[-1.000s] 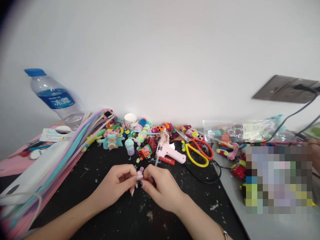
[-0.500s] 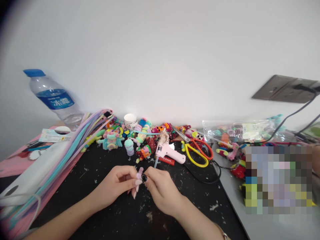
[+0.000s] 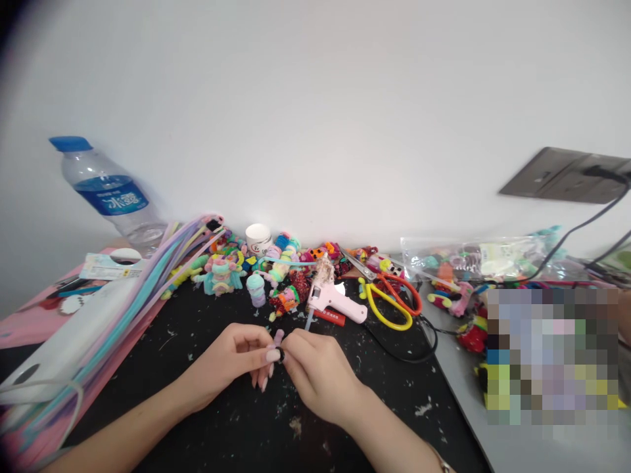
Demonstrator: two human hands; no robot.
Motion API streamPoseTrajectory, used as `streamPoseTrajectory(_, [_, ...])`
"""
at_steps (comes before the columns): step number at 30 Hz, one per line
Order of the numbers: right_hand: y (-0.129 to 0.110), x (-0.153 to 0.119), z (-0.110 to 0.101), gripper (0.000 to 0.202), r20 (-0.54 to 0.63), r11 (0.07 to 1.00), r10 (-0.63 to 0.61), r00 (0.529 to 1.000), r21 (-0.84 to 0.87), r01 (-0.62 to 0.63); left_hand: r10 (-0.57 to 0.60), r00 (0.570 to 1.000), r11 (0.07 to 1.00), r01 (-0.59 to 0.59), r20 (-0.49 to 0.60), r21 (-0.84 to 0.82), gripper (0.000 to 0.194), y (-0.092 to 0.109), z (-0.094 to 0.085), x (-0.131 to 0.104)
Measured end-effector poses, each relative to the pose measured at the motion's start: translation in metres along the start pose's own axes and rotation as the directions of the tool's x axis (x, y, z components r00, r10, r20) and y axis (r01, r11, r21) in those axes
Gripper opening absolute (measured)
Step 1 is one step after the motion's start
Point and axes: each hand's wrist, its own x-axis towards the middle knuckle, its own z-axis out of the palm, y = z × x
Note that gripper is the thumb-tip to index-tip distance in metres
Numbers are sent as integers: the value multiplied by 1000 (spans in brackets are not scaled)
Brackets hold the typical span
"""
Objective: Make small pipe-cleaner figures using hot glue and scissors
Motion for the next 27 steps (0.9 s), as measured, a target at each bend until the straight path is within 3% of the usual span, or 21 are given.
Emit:
streamPoseTrajectory(5, [-1,0,-1,19,43,999,8,999,40,-10,-1,1000,1000,1,24,6,24,0,-1,0])
streamPoseTrajectory(16, [0,-1,5,28,6,937,114,993,333,-109,25,998,998,-29,63,60,21,-1,0,0])
streamPoseTrajectory(21, [-1,0,6,31,12,938,181,983,298,-176,95,994,951,-106,53,289,22,3,1,-4])
streamPoseTrajectory(24, [-2,2,6,31,22,945,173,985,278,-172,208,976,834,-210,62,511,24,6,1,-7])
streamPoseTrajectory(27, [-2,2,6,31,25,951,163,986,263,-164,286,955,742,-274,80,612,25,7,1,-7])
